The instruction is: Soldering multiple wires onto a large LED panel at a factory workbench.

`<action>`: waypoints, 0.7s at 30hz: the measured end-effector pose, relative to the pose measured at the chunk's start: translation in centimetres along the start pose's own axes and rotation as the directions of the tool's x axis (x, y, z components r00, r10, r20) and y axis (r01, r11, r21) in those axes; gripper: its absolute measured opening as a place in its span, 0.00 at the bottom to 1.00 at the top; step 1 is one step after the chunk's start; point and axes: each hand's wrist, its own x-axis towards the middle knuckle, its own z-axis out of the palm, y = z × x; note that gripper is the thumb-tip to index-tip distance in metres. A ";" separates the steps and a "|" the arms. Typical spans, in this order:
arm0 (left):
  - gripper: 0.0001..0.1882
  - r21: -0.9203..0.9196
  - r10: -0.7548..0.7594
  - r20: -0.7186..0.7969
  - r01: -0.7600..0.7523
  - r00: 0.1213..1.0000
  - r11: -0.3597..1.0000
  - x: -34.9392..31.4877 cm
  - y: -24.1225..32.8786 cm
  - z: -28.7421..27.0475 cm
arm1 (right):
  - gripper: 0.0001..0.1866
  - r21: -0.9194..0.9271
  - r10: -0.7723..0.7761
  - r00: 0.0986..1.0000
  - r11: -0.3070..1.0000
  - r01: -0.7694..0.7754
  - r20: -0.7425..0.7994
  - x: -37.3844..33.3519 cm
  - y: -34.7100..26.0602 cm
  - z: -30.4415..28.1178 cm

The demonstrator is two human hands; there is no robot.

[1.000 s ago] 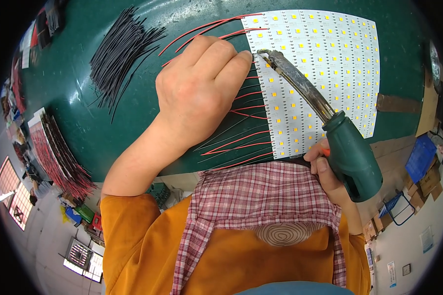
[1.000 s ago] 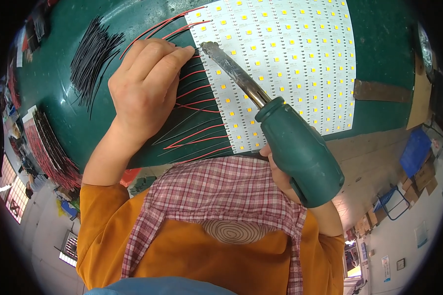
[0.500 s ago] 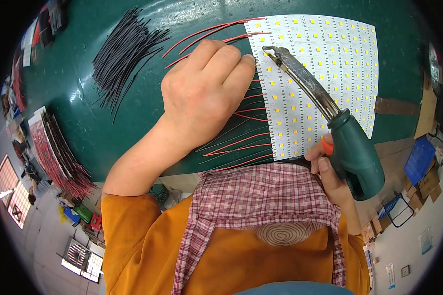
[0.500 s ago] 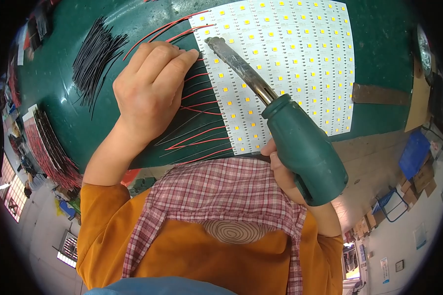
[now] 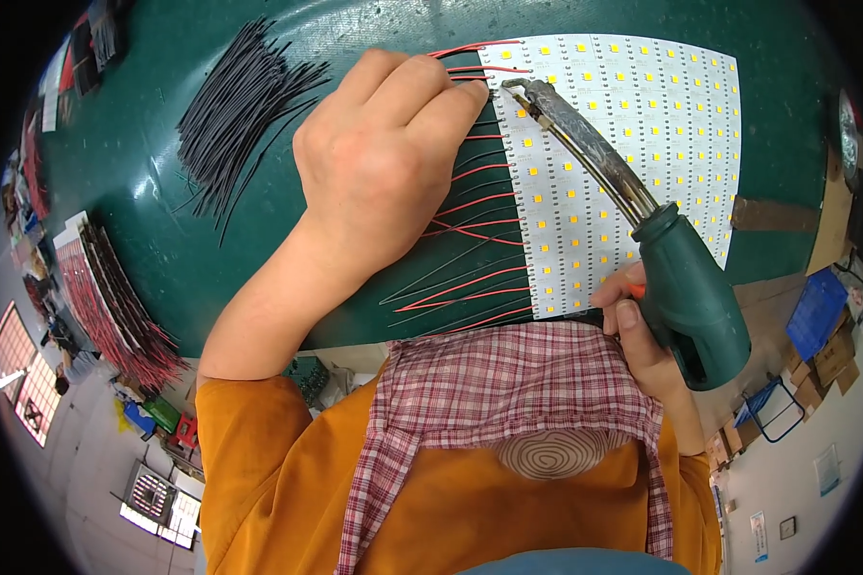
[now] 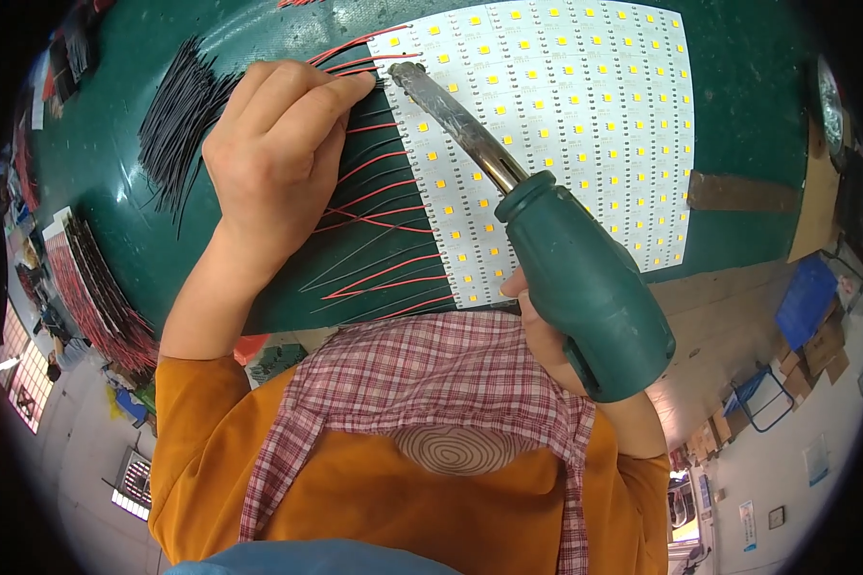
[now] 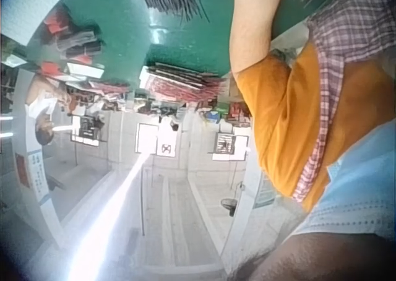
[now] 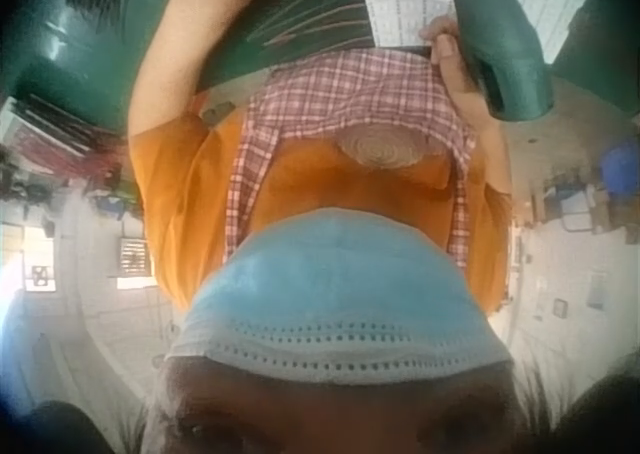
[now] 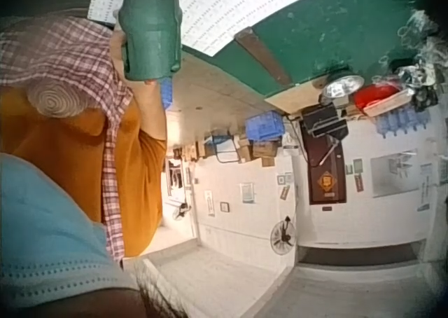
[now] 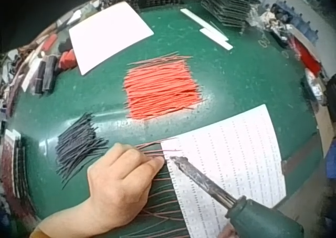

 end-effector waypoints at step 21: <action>0.10 -0.158 -0.092 0.064 0.101 0.994 0.982 1.2 -0.4 -1.4 | 0.18 -0.013 -0.021 0.997 1.000 0.020 -0.072 0.9 -0.7 0.1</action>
